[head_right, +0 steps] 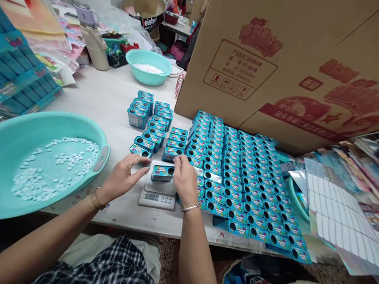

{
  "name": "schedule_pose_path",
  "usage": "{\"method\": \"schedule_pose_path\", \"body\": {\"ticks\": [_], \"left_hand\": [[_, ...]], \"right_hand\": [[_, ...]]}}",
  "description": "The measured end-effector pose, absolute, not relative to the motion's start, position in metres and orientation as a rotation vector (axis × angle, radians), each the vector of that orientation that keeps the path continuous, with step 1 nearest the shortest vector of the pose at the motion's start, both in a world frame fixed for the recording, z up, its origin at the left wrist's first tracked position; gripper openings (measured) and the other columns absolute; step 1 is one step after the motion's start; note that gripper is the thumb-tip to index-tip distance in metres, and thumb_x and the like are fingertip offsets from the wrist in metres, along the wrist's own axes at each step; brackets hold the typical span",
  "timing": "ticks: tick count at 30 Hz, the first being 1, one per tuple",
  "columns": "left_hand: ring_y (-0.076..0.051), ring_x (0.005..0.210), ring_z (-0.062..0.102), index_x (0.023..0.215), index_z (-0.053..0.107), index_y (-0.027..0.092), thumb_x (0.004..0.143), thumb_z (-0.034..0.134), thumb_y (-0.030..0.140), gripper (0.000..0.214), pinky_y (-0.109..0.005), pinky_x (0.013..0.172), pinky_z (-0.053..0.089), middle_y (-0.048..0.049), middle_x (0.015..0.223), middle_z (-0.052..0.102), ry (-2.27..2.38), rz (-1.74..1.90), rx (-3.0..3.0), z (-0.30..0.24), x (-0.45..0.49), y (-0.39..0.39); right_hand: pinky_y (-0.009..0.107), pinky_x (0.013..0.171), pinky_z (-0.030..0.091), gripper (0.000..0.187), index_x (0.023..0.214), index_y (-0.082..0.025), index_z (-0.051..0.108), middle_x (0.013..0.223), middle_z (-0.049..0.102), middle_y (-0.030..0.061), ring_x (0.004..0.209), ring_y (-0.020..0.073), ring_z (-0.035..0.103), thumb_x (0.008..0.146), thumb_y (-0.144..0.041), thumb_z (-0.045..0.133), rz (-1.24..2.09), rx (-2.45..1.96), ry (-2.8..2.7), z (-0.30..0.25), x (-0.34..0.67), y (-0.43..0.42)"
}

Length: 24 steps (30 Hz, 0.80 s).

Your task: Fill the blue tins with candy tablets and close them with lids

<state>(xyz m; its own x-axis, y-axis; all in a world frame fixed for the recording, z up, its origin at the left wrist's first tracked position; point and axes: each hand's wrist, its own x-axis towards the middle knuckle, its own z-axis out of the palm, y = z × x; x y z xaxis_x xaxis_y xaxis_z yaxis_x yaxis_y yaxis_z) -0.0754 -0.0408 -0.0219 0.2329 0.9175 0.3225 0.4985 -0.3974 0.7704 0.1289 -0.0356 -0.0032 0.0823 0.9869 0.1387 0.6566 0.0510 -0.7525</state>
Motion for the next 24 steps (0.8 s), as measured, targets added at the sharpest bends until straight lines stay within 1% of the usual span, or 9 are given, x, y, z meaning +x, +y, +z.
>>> {"method": "schedule_pose_path", "body": {"ticks": [5,9,12,18,24], "left_hand": [[-0.019,0.097,0.059,0.105,0.063,0.021,0.091,0.056,0.027,0.017,-0.037,0.090,0.046,-0.0046,0.099,0.065,1.302,1.062,1.965,-0.027,-0.079,-0.051],[-0.019,0.098,0.059,0.106,0.063,0.022,0.090,0.057,0.025,0.017,-0.038,0.091,0.046,-0.0042,0.100,0.066,1.328,1.065,1.954,-0.032,-0.087,-0.057],[-0.019,0.098,0.059,0.105,0.063,0.022,0.090,0.057,0.024,0.017,-0.039,0.092,0.046,-0.0039,0.101,0.066,1.336,1.059,1.944,-0.034,-0.091,-0.058],[-0.020,0.100,0.058,0.104,0.063,0.021,0.090,0.056,0.025,0.016,-0.039,0.093,0.045,-0.0048,0.103,0.065,1.332,1.051,1.929,-0.035,-0.094,-0.061],[-0.019,0.099,0.058,0.105,0.063,0.021,0.090,0.057,0.024,0.016,-0.037,0.092,0.044,-0.0045,0.102,0.065,1.319,1.031,1.922,-0.039,-0.095,-0.064]], "right_hand": [[0.029,0.060,0.025,0.025,0.084,-0.024,0.055,0.066,0.054,0.0001,0.061,0.0176,0.049,0.097,-0.036,0.037,0.433,-1.747,-1.763,-0.010,0.115,-0.029],[0.029,0.064,0.028,0.022,0.083,-0.023,0.053,0.081,0.056,0.0037,0.074,0.0191,0.051,0.096,-0.033,0.038,0.326,-1.724,-1.813,-0.017,0.110,-0.027],[0.030,0.067,0.032,0.021,0.083,-0.022,0.054,0.086,0.055,0.0046,0.079,0.0193,0.050,0.096,-0.032,0.040,0.330,-1.724,-1.828,-0.018,0.109,-0.027],[0.031,0.072,0.036,0.021,0.084,-0.022,0.057,0.087,0.055,0.0046,0.081,0.0189,0.052,0.094,-0.030,0.041,0.399,-1.696,-1.865,-0.013,0.111,-0.032],[0.030,0.072,0.038,0.023,0.085,-0.021,0.059,0.087,0.062,0.0046,0.081,0.0181,0.056,0.094,-0.029,0.040,0.468,-1.689,-1.854,-0.003,0.117,-0.038]]}}
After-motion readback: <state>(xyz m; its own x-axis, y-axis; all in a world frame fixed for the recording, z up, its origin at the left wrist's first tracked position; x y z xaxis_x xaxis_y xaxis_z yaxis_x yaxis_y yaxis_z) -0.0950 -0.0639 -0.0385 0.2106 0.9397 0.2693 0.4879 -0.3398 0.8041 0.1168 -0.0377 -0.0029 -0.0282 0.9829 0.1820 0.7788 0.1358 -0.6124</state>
